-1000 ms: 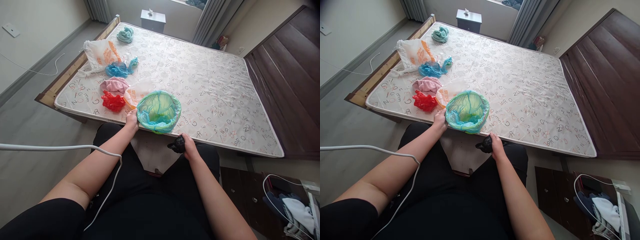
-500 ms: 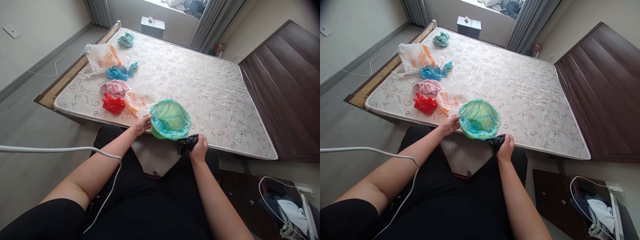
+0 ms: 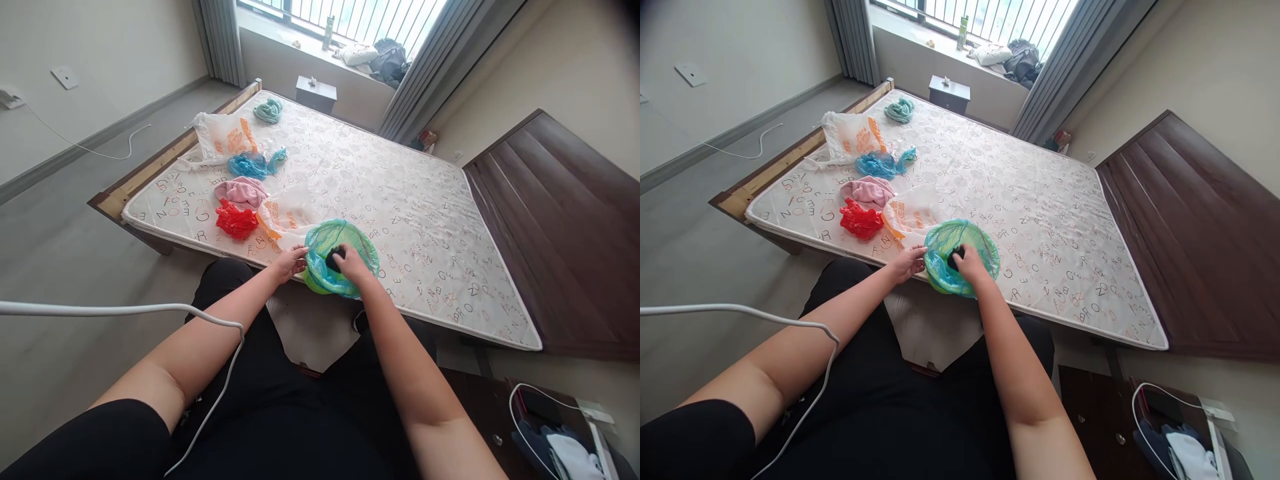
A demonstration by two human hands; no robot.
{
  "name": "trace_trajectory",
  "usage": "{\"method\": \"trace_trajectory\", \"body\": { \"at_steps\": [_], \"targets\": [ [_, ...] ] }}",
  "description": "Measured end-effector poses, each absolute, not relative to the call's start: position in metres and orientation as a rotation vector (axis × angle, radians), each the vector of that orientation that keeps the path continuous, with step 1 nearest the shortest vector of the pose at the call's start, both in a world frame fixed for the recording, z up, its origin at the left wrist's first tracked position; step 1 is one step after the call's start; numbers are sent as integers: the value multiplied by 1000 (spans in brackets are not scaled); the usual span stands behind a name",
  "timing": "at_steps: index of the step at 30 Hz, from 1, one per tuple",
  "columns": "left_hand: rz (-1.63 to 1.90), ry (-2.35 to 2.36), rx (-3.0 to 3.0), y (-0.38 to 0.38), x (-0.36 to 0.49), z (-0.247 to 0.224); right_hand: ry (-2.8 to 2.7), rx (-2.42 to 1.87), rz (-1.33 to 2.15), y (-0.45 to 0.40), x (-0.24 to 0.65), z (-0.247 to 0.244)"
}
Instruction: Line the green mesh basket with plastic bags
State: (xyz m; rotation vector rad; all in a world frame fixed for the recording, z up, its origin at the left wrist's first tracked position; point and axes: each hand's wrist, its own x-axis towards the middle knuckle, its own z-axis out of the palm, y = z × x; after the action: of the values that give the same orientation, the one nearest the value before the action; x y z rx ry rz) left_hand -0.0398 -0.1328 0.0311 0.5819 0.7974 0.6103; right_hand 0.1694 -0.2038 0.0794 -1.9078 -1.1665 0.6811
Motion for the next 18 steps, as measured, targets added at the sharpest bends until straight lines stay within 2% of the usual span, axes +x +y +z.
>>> {"method": "trace_trajectory", "body": {
  "at_steps": [3,8,10,14,18],
  "targets": [
    [609,807,587,-133,-44,31,-1267,-1878,735,-217,165,76],
    [586,850,629,-132,-49,31,-1306,-1812,297,-291,181,84],
    [594,868,648,-131,-49,30,-1159,-1844,193,-319,196,76],
    [707,990,624,-128,-44,28,-545,-1861,433,-333,226,46],
    [683,1079,603,-126,-37,26,-298,-1782,774,-302,232,33]
  ]
}}
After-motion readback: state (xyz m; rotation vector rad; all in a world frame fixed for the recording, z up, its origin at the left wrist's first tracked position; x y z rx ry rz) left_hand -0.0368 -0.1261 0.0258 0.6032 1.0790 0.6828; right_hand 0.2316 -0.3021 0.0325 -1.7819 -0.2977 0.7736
